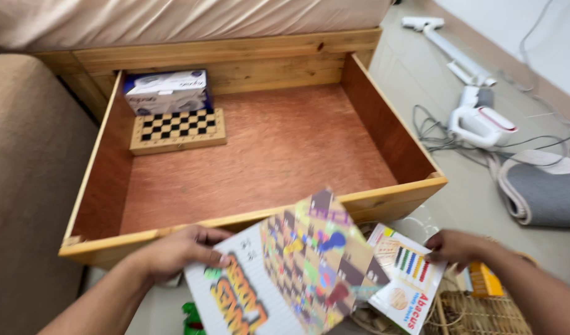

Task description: The person organizes board games and toys by placing a chessboard, a Snakes and Ladders box, and an abacus into a wooden drawer. They then arrange wooden blocks in a basket and sort cards and small boxes into a woven tray.

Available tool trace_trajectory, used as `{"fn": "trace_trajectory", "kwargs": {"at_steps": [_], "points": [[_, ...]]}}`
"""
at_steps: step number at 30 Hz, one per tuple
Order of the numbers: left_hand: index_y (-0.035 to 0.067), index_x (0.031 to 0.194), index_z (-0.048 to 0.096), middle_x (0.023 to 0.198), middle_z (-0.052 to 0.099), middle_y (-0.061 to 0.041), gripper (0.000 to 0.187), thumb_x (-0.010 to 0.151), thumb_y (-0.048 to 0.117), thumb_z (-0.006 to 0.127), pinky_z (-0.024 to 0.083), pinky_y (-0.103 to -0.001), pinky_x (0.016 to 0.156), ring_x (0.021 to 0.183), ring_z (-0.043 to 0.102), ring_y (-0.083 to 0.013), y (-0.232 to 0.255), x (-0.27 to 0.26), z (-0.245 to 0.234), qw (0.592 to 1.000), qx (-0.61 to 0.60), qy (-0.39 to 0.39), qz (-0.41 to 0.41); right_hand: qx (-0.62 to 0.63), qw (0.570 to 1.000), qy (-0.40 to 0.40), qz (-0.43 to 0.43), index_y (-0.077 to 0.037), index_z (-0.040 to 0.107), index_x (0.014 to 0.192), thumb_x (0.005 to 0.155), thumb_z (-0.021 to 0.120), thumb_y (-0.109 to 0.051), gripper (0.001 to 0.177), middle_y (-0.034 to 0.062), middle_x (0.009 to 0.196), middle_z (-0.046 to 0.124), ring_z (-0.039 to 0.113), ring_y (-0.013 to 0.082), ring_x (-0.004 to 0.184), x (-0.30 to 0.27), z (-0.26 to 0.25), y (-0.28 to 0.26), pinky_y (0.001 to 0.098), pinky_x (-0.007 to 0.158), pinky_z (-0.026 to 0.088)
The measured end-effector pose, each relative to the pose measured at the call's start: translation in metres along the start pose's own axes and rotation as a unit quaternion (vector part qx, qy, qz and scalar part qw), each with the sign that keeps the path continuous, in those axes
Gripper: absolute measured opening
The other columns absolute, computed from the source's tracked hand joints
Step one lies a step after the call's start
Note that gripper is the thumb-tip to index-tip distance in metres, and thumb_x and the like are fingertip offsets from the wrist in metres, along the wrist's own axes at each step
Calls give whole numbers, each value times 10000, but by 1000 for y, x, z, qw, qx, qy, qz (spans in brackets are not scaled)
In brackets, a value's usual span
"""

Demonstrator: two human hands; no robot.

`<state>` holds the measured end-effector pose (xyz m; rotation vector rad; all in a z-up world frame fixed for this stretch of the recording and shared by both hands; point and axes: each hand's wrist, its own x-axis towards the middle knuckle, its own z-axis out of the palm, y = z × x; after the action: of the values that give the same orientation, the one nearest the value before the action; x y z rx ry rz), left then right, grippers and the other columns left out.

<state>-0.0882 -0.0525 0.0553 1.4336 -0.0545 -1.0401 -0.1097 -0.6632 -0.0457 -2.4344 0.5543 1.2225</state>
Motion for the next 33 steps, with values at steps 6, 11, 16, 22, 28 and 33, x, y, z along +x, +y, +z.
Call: {"fn": "trace_trajectory", "kwargs": {"at_steps": [6, 11, 16, 22, 28, 33], "points": [[-72, 1242, 730, 1018, 817, -155, 535, 723, 51, 779, 626, -306, 786, 823, 785, -174, 21, -4, -26, 996, 25, 50, 68, 159, 955, 28, -249, -8, 784, 1050, 912, 681, -413, 440, 151, 967, 841, 771, 223, 882, -75, -40, -105, 419, 820, 608], [-40, 1245, 739, 1016, 811, -157, 533, 723, 65, 760, 617, -283, 758, 794, 769, -164, 43, -9, -36, 993, 42, 65, 91, 478, 771, -138, -397, -66, 428, 1499, 837, 683, -446, 805, 111, 1376, 672, 742, 177, 1139, -112, 15, -201, 390, 951, 592], [-50, 1323, 665, 1021, 792, -141, 644, 759, 254, 736, 582, -369, 851, 890, 754, -216, 43, -1, -41, 978, -63, 159, 122, 489, 771, -56, -403, -36, 436, 1482, 807, 758, -231, 772, 194, 1257, 675, 721, 243, 1041, -115, 36, -238, 415, 854, 628], [45, 1507, 497, 1242, 702, -141, 852, 836, 535, 688, 510, -461, 958, 1115, 670, -243, 25, 8, -29, 960, -121, 176, 184, 562, 690, 1, -457, -23, 460, 1462, 864, 712, -190, 670, 193, 1221, 680, 723, 256, 1024, -112, 13, -250, 428, 871, 622], [118, 1502, 420, 1280, 648, -70, 870, 724, 86, 809, 565, -435, 913, 1111, 661, -202, 22, 20, -10, 957, -113, 144, 227, 563, 645, 22, -516, -38, 453, 1472, 902, 679, -161, 625, 149, 1279, 670, 713, 233, 1098, -118, -14, -255, 410, 930, 612], [88, 1516, 425, 1312, 639, -81, 843, 761, 27, 797, 564, -408, 972, 1173, 652, -196, 19, 21, -12, 950, -118, 124, 260, 560, 656, 23, -506, -46, 452, 1476, 927, 662, -160, 599, 134, 1286, 668, 705, 226, 1109, -127, -16, -259, 413, 930, 606]]}}
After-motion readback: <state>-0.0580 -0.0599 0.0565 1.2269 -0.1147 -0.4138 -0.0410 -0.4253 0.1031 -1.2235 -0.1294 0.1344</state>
